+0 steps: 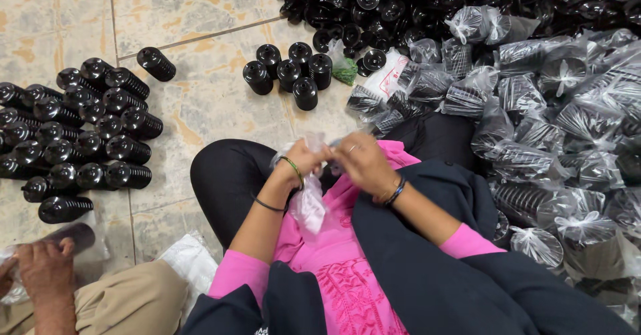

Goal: The person sits on the floor and packs black plastic bottles into clear plastic bags, twisting and tying each bag closed, then places the bagged bottles onto a pile of finished bags beside them. They repeat this cycle continuously, taking loose bottles from the floor.

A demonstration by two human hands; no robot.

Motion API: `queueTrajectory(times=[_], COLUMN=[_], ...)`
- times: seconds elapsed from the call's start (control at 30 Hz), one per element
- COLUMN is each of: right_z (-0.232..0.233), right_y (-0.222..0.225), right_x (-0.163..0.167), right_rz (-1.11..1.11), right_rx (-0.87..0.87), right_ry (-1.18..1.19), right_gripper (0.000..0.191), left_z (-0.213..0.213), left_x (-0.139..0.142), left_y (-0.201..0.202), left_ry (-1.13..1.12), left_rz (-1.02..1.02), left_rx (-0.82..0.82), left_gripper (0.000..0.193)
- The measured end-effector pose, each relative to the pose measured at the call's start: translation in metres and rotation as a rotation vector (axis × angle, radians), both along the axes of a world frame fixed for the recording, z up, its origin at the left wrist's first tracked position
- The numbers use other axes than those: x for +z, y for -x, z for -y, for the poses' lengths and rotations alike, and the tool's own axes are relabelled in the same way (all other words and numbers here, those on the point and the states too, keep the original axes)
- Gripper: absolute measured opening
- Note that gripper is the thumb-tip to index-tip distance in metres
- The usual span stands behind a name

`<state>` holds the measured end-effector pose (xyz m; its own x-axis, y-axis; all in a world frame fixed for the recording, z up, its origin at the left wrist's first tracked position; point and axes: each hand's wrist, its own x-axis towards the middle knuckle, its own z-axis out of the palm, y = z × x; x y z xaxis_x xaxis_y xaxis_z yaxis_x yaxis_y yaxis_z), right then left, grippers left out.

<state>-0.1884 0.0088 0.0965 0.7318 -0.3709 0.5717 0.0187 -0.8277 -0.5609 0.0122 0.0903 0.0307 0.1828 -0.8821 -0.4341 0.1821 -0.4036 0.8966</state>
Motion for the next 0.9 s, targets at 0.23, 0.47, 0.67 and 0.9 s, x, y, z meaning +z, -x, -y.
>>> queueTrajectory(times=[0.23,0.47,0.67,0.9], right_z=[0.012,0.015,0.003,-0.003], right_y=[0.002,-0.003,-0.011,-0.007], right_x=[-0.012,-0.011,-0.002,-0.006], right_rz=[-0.099,-0.132,-0.053,0.011], right_rx=[-0.017,0.071,-0.051,-0.006], right_ry=[-0.556,-0.591,-0.294,-0.048], right_gripper=[0.008,0.013,0.010,0.011], left_z=[-0.013,-0.023,-0.029,-0.025], left_x=[0.033,0.048,0.031,0.038], left_y=[0.025,0.040,0.038,0.010], left_ry=[0.506,0.513,0.492,0.296], left_rz=[0.524,0.558,0.551,0.321], left_rx=[-0.071,0.165,0.222,0.009], left_gripper=[0.018,0.023,0.017,0.018])
